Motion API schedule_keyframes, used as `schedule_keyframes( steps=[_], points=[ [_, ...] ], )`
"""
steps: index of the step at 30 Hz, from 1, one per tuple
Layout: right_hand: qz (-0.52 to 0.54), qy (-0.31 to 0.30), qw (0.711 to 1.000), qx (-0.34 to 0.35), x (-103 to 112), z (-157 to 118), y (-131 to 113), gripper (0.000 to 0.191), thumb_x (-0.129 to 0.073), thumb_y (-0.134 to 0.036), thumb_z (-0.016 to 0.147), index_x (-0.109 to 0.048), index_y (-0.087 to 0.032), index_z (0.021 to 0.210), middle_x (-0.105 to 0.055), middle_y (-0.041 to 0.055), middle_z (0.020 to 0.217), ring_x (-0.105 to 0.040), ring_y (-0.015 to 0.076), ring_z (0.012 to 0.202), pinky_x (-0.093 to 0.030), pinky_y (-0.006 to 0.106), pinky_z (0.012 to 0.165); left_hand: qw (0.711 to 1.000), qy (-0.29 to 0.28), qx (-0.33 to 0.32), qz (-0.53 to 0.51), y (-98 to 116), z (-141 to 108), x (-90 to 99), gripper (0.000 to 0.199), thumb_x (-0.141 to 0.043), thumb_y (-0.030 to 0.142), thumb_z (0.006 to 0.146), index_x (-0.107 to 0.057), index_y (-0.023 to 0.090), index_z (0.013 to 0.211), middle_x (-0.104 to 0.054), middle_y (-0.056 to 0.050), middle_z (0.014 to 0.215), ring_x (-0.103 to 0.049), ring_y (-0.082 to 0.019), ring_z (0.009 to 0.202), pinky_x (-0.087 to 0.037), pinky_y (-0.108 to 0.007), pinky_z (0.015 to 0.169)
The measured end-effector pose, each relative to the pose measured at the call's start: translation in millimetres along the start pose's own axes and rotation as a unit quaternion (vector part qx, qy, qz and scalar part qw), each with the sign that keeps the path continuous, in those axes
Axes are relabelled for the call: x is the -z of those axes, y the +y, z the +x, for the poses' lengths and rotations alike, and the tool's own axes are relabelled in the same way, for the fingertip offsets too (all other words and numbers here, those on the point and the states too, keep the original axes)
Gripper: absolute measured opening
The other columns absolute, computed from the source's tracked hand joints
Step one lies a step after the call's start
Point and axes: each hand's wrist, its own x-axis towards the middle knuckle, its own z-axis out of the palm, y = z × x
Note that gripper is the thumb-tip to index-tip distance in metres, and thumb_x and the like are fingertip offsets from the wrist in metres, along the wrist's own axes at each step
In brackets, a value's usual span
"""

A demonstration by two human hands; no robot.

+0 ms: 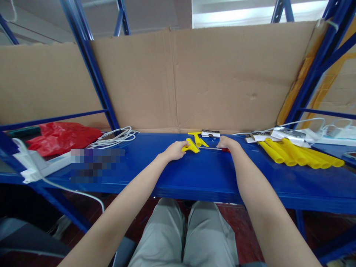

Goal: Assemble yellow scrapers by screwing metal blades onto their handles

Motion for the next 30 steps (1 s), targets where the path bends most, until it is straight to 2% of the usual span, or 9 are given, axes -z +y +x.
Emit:
schedule_keyframes(
  steps=[13,24,30],
  points=[
    [0.016,-0.008,1.000,0.006,3,-6,-5,0.013,-0.057,-0.020,0.075,-0.068,-0.012,0.076,-0.070,0.0104,0.082,-0.064,0.0195,0.072,-0.048,0.026,0.063,1.000,0.000,0.003,-0.002,0,0,-0.1,0.040,-0.054,0.013,0.080,-0.055,0.021,0.119,-0.062,-0.008,0.119,-0.059,-0.025,0.108,-0.046,-0.033,0.090],
    [-0.010,0.005,1.000,0.024,1,-14,-15,0.022,-0.048,-0.015,0.079,-0.070,-0.013,0.084,-0.071,0.0122,0.090,-0.065,0.0203,0.081,-0.047,0.024,0.068,1.000,-0.001,0.010,0.002,3,-1,1.8,0.040,-0.055,0.013,0.080,-0.056,0.021,0.119,-0.062,-0.008,0.120,-0.059,-0.024,0.107,-0.046,-0.033,0.090],
    [0.067,0.030,0.995,0.065,5,-13,-22,0.016,-0.049,-0.013,0.077,-0.065,-0.015,0.074,-0.069,0.0096,0.085,-0.062,0.0197,0.080,-0.044,0.025,0.068,1.000,-0.002,0.006,0.000,2,-2,2.1,0.041,-0.056,0.013,0.080,-0.055,0.021,0.120,-0.061,-0.009,0.120,-0.059,-0.025,0.108,-0.046,-0.033,0.090]
  ],
)
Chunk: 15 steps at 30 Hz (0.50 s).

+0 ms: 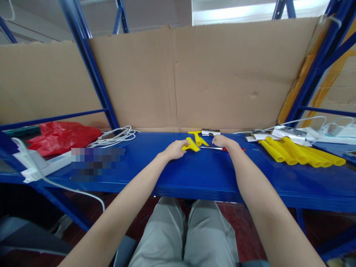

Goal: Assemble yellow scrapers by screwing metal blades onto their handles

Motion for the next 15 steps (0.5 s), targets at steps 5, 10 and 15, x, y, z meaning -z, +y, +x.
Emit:
schedule_keyframes(
  steps=[5,10,15],
  points=[
    [0.045,0.046,0.991,0.120,4,-2,-34,0.013,-0.047,-0.013,0.078,-0.057,-0.015,0.070,-0.064,0.0046,0.073,-0.054,0.0147,0.067,-0.038,0.022,0.061,1.000,0.000,0.004,-0.012,0,0,-0.1,0.043,-0.057,0.013,0.079,-0.054,0.022,0.121,-0.062,-0.008,0.120,-0.058,-0.024,0.111,-0.045,-0.032,0.092],
    [0.005,0.092,0.981,0.172,-2,-12,-64,0.016,-0.043,-0.008,0.078,-0.056,-0.015,0.071,-0.062,0.0086,0.082,-0.053,0.0149,0.070,-0.036,0.023,0.063,1.000,0.004,0.006,-0.021,2,-1,2.0,0.043,-0.056,0.012,0.079,-0.054,0.021,0.121,-0.063,-0.009,0.119,-0.058,-0.024,0.111,-0.046,-0.032,0.091],
    [-0.039,0.140,0.971,0.189,-12,-12,-69,0.017,-0.043,-0.008,0.081,-0.058,-0.015,0.077,-0.061,0.0109,0.089,-0.053,0.0168,0.079,-0.036,0.025,0.068,1.000,0.014,-0.004,-0.020,2,-1,2.4,0.042,-0.055,0.012,0.078,-0.054,0.021,0.119,-0.063,-0.009,0.118,-0.059,-0.024,0.110,-0.047,-0.032,0.089]
  ],
)
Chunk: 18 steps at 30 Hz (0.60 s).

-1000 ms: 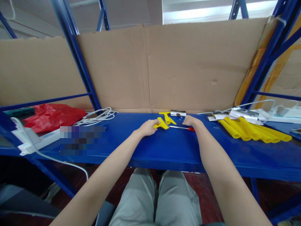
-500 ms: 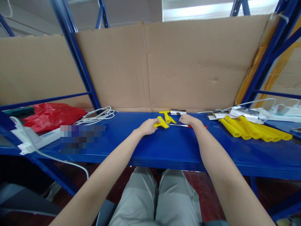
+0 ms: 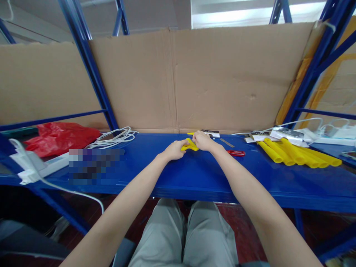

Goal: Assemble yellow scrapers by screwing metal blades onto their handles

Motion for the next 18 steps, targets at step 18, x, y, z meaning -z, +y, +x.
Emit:
schedule_keyframes(
  steps=[18],
  points=[
    [0.092,0.032,0.990,0.102,0,3,6,0.012,-0.049,-0.013,0.081,-0.061,-0.015,0.078,-0.065,0.0078,0.083,-0.056,0.0157,0.076,-0.038,0.024,0.068,1.000,0.025,0.000,0.003,-3,3,1.2,0.054,-0.052,0.009,0.078,-0.052,0.027,0.130,-0.062,-0.005,0.122,-0.057,-0.022,0.113,-0.044,-0.032,0.095]
  ],
)
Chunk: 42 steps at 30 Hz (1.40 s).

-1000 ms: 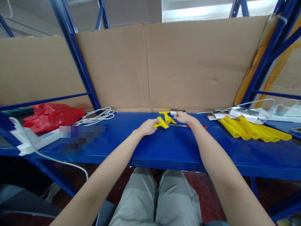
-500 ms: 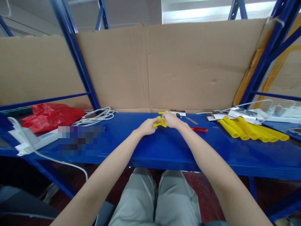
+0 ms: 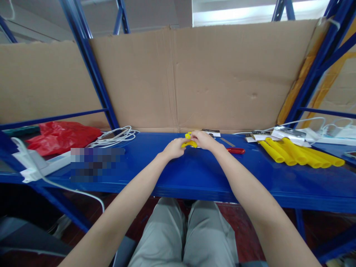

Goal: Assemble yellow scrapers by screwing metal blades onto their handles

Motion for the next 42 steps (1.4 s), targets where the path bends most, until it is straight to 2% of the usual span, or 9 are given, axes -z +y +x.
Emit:
schedule_keyframes(
  steps=[5,16,27,42],
  points=[
    [0.013,-0.006,1.000,0.005,1.3,-0.7,3.0,0.012,-0.051,-0.013,0.079,-0.063,-0.015,0.078,-0.066,0.0080,0.084,-0.057,0.0163,0.076,-0.040,0.025,0.070,1.000,0.003,-0.004,0.013,0.7,-0.8,-1.0,0.053,-0.051,0.010,0.079,-0.052,0.026,0.130,-0.061,-0.006,0.122,-0.057,-0.023,0.113,-0.044,-0.033,0.095],
    [0.034,-0.054,0.995,-0.078,4.4,-3.1,-4.7,0.010,-0.050,-0.011,0.078,-0.058,-0.016,0.075,-0.066,0.0060,0.080,-0.055,0.0134,0.067,-0.039,0.021,0.062,0.999,-0.006,-0.006,0.034,7.3,-5.4,4.9,0.053,-0.049,0.008,0.078,-0.053,0.027,0.128,-0.063,-0.007,0.118,-0.060,-0.023,0.106,-0.048,-0.034,0.089],
    [0.039,-0.082,0.991,-0.095,6.2,-4.8,-3.2,0.009,-0.047,-0.012,0.077,-0.054,-0.017,0.075,-0.063,0.0039,0.076,-0.051,0.0124,0.063,-0.037,0.021,0.059,0.999,-0.012,-0.004,0.035,8.4,-5.4,5.2,0.054,-0.049,0.009,0.079,-0.052,0.029,0.129,-0.062,-0.006,0.119,-0.059,-0.023,0.108,-0.047,-0.033,0.089],
    [0.071,-0.091,0.990,-0.084,3.8,-7.0,2.6,0.007,-0.047,-0.018,0.077,-0.054,-0.017,0.077,-0.060,0.0025,0.073,-0.050,0.0126,0.062,-0.038,0.022,0.060,0.999,0.000,-0.018,0.041,6.9,-5.2,1.8,0.052,-0.049,0.008,0.078,-0.054,0.027,0.127,-0.064,-0.006,0.116,-0.060,-0.022,0.106,-0.047,-0.032,0.089]
  ],
)
